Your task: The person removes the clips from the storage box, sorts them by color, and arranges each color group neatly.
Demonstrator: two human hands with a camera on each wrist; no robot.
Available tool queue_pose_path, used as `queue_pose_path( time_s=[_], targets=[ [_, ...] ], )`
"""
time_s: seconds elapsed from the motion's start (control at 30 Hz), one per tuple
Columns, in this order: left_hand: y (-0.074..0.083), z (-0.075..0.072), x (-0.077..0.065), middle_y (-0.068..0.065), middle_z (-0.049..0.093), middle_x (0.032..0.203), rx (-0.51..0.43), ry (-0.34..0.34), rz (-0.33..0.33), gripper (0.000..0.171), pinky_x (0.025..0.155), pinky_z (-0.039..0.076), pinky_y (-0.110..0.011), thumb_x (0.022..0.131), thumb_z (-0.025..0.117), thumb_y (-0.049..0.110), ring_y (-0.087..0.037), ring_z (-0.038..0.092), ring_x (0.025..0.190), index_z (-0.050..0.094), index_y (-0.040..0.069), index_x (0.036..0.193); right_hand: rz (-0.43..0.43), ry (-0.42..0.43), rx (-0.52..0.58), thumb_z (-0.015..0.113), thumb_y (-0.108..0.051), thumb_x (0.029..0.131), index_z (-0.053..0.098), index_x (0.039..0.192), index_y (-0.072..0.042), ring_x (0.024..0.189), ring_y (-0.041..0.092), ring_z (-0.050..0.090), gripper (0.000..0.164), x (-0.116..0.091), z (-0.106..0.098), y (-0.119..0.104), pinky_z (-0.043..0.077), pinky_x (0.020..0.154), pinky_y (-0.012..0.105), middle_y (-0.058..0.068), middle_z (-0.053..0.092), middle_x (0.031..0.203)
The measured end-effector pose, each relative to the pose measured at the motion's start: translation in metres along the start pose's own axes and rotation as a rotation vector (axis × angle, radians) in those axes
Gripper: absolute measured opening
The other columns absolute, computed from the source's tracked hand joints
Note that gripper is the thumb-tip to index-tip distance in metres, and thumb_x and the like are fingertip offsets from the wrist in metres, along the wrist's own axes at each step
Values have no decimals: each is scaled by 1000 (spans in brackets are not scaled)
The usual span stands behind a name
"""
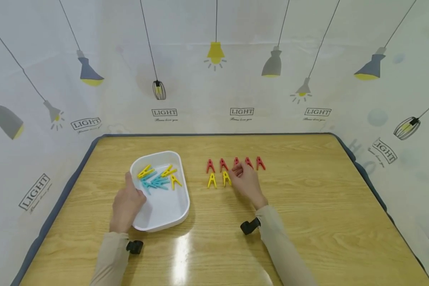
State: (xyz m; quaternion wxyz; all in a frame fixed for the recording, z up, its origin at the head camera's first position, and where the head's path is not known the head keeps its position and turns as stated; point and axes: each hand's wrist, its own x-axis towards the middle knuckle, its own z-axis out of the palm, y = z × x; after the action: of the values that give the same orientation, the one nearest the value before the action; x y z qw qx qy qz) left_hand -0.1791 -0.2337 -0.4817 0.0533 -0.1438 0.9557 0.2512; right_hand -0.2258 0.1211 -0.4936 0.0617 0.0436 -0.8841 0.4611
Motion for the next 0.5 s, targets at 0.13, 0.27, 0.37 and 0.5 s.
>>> queue_pose_path(
  time_s=[0.13, 0.27, 0.37, 0.5],
  targets=[
    [0, -1, 0, -29, 60, 92, -9, -13, -13, 78, 54, 46, -33, 98, 47, 10, -30, 59, 69, 1, 1, 160, -65, -44, 5, 64, -22, 98, 65, 103, -7, 78, 22, 62, 17, 12, -4, -24, 50, 69, 32, 10, 66, 91],
    [1, -1, 1, -28, 60, 91, 1, -15, -22, 80, 54, 45, -32, 98, 48, 10, -30, 58, 69, -1, 2, 160, -121, -80, 13, 63, -22, 97, 65, 104, -6, 74, 21, 62, 17, 22, -2, -38, 50, 65, 31, 10, 67, 90],
    [1, -2, 1, -28, 59, 90, 8, -23, -25, 82, 54, 45, -32, 98, 48, 11, -30, 57, 69, -3, 1, 160, -135, -91, -28, 64, -21, 96, 66, 101, -7, 75, 19, 63, 15, 27, 2, -45, 50, 66, 30, 8, 68, 89],
    [2, -3, 0, -27, 60, 91, 1, -40, -33, 83, 55, 46, -31, 99, 48, 11, -29, 58, 70, -6, 1, 160, -140, -97, -87, 65, -21, 95, 67, 99, -9, 74, 18, 61, 13, 31, 7, -54, 47, 65, 29, 6, 69, 90]
  ],
)
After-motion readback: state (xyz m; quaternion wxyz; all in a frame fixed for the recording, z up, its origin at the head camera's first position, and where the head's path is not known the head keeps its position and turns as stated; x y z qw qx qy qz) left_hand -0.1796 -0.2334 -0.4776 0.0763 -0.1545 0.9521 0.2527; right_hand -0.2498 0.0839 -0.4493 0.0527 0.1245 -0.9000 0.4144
